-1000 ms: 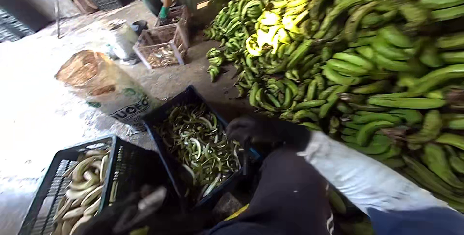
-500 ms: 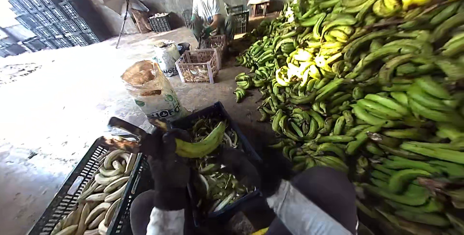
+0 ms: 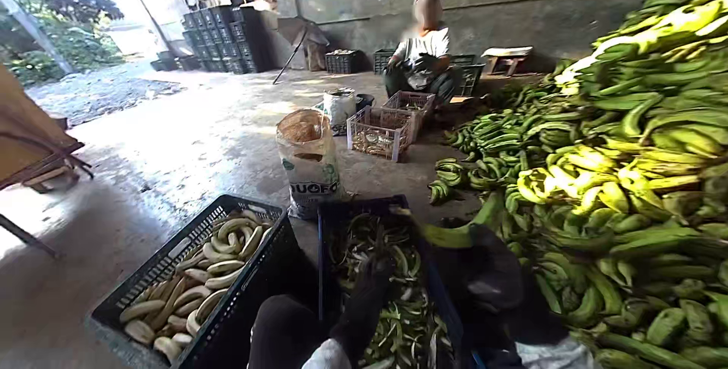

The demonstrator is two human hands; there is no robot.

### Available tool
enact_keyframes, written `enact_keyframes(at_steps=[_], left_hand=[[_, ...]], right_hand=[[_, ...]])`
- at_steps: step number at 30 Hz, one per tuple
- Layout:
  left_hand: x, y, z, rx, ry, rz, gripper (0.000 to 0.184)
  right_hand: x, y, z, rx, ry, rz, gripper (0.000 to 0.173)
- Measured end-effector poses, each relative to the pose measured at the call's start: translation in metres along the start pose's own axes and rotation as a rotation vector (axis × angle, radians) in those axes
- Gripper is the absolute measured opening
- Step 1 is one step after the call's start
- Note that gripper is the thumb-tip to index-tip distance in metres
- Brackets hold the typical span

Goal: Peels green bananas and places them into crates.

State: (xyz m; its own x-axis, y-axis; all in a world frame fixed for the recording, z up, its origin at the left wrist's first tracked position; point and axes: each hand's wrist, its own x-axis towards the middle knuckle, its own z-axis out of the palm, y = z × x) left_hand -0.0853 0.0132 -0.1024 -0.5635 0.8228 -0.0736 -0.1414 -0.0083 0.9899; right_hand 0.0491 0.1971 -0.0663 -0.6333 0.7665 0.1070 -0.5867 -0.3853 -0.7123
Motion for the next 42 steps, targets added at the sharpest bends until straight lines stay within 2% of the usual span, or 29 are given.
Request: enact_keyframes(at_steps=[2, 3, 5, 7, 10, 12, 14, 15, 16, 17, 20, 22, 23, 24, 26, 29, 33, 35, 37, 39, 41, 42], left_hand=[[-0.003, -0.024, 0.001, 0.058, -0.091, -0.090, 0.065], [-0.005, -0.031, 0.003, 0.078, -0.128, -0.108, 0.067], [-0.011, -0.040, 0.009, 0.119, -0.209, -0.088, 0.076], [-0.010, -0.035, 0.017, 0.089, -0.259, -0.026, 0.079], [-0.003, -0.005, 0.035, -0.052, -0.234, 0.098, 0.060], [-0.001, 0.029, 0.045, -0.171, -0.239, 0.229, 0.055], [-0.003, 0.063, 0.058, -0.323, -0.209, 0.262, 0.032], [-0.003, 0.070, 0.063, -0.351, -0.170, 0.241, 0.026], [-0.003, 0.063, 0.064, -0.306, -0.148, 0.192, 0.028], [-0.002, 0.040, 0.059, -0.212, -0.184, 0.091, 0.036], [-0.007, -0.035, 0.041, 0.054, -0.322, -0.371, 0.061], [-0.004, -0.048, 0.039, 0.109, -0.301, -0.474, 0.061], [-0.002, -0.048, 0.034, 0.145, -0.293, -0.412, 0.058], [0.001, -0.043, 0.030, 0.179, -0.286, -0.312, 0.055], [0.009, -0.014, 0.021, 0.251, -0.304, -0.127, 0.051], [0.025, 0.028, 0.013, 0.484, -0.416, 0.118, 0.051], [0.045, 0.039, 0.012, 0.795, -0.504, 0.263, 0.065], [0.057, 0.031, 0.010, 0.861, -0.465, 0.310, 0.061], [0.066, 0.030, 0.011, 0.994, -0.342, 0.321, 0.052], [0.074, 0.043, 0.012, 1.133, -0.189, 0.216, 0.052], [0.091, 0.050, 0.001, 1.110, -0.020, 0.128, 0.043], [0.102, 0.049, -0.010, 1.046, 0.081, 0.137, 0.038]], right_hand=[[0.010, -0.004, -0.010, -0.146, 0.061, -0.085, 0.031], [0.013, -0.005, -0.014, -0.235, 0.090, -0.123, 0.044], [0.013, -0.003, -0.019, -0.325, 0.145, -0.168, 0.062], [0.007, -0.004, -0.016, -0.398, 0.181, -0.186, 0.065], [-0.005, -0.010, -0.010, -0.567, 0.228, -0.179, 0.066], [-0.009, -0.010, -0.009, -0.650, 0.223, -0.191, 0.063], [-0.012, -0.008, -0.012, -0.658, 0.201, -0.190, 0.061], [-0.011, -0.008, -0.012, -0.629, 0.192, -0.183, 0.059], [-0.011, -0.008, -0.011, -0.586, 0.172, -0.170, 0.058], [-0.012, -0.009, -0.010, -0.519, 0.143, -0.151, 0.057], [-0.007, -0.014, -0.007, -0.289, 0.010, -0.091, 0.060], [0.006, -0.021, -0.009, -0.159, 0.002, -0.054, 0.046], [0.009, -0.021, -0.012, -0.135, 0.039, -0.017, 0.033], [0.012, -0.020, -0.016, -0.117, 0.067, 0.035, 0.028], [0.016, -0.015, -0.023, -0.132, 0.114, 0.137, 0.035], [0.020, -0.003, -0.025, -0.197, 0.129, 0.151, 0.039], [0.019, 0.006, -0.016, -0.133, 0.088, 0.167, 0.041], [0.016, 0.017, -0.016, -0.092, 0.028, 0.161, 0.043], [0.012, 0.032, -0.018, -0.080, -0.031, 0.137, 0.042], [0.008, 0.048, -0.017, -0.046, -0.025, 0.146, 0.038], [-0.001, 0.057, -0.015, -0.103, 0.033, 0.171, 0.040], [-0.006, 0.057, -0.017, -0.144, 0.019, 0.156, 0.043]])
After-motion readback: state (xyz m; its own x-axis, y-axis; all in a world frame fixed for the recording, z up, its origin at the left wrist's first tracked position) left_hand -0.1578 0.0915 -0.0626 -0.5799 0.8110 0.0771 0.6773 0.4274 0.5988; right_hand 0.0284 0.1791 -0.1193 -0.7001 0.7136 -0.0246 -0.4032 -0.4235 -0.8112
